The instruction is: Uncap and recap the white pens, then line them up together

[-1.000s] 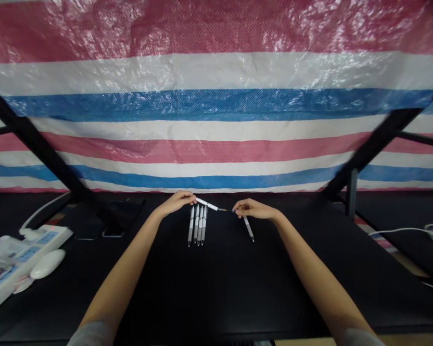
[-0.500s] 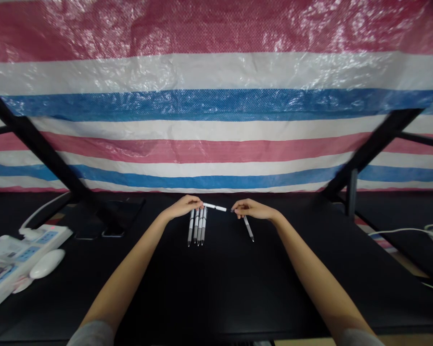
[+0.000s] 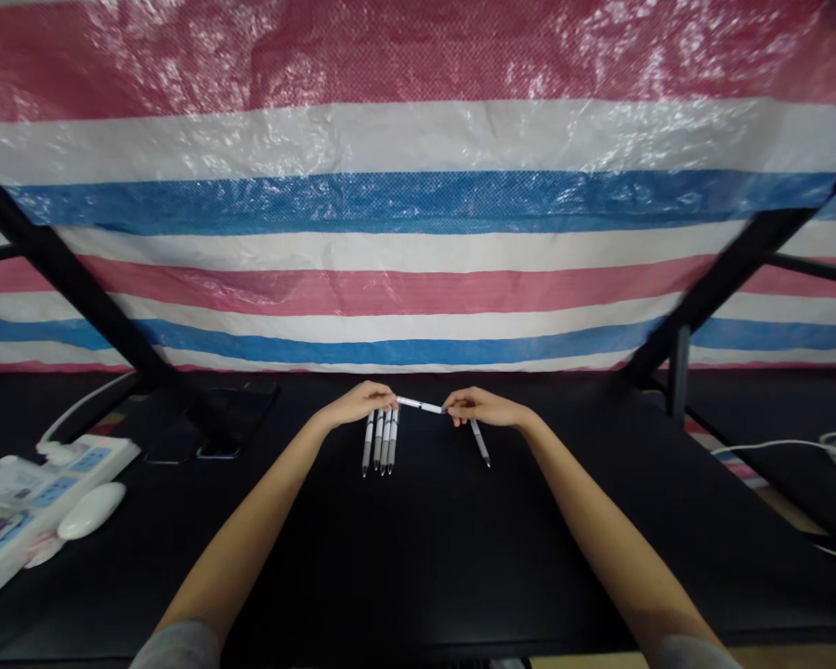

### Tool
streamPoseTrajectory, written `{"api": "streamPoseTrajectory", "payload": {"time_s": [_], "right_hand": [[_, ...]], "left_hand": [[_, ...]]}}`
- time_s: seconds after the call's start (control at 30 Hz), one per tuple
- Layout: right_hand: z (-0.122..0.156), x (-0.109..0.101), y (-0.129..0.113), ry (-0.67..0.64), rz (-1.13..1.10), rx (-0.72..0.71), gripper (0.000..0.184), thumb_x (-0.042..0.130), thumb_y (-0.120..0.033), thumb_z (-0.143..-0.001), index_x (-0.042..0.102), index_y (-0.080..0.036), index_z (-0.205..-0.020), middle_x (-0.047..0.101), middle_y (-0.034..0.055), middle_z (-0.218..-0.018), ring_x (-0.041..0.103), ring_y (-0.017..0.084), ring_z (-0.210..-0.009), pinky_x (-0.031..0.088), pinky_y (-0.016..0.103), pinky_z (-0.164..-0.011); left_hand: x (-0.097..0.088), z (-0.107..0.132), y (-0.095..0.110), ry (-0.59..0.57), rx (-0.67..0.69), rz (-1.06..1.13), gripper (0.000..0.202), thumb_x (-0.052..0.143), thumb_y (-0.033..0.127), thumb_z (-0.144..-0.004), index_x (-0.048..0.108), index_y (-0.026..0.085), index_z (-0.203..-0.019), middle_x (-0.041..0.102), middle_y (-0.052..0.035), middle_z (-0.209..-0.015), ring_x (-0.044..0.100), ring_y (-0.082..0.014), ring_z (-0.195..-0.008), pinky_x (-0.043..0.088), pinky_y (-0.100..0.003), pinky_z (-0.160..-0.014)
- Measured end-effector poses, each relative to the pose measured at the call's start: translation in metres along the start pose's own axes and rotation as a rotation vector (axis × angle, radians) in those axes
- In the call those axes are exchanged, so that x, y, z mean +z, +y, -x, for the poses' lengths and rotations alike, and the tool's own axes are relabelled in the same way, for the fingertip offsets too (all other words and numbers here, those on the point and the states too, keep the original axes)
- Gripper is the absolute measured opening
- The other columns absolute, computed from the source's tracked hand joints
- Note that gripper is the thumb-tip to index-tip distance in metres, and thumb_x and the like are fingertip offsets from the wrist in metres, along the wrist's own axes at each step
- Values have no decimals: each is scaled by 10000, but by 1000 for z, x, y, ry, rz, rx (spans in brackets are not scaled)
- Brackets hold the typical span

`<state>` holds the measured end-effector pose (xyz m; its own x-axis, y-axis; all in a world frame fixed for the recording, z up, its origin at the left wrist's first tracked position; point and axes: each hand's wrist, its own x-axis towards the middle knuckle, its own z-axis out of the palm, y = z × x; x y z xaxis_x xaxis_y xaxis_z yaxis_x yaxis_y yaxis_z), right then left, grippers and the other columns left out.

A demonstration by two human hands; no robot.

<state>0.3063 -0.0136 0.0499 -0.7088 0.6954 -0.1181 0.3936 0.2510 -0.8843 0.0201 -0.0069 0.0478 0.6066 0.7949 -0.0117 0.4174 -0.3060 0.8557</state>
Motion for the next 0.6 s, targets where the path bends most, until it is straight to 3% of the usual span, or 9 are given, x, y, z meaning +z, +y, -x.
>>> {"api": "streamPoseTrajectory", "payload": {"time_s": [0.27,0.6], "right_hand": [[-1,0,4,16,0,10,324,604,-434,-785,591,-141,-923,629,17,-693,559,116,-630,388,244,-580],[-1,0,5,47,-4,-13,316,627,-423,-767,594,-143,-909,614,12,-691,557,117,-636,404,251,-599]], "left_hand": [[2,-1,2,43,-28,15,311,486,390,-851,667,139,-817,643,-30,-756,570,-147,-741,398,-262,-709],[3,-2,-1,37,-27,-29,348,481,418,-845,679,134,-807,639,-37,-738,546,-137,-687,378,-239,-616]]}}
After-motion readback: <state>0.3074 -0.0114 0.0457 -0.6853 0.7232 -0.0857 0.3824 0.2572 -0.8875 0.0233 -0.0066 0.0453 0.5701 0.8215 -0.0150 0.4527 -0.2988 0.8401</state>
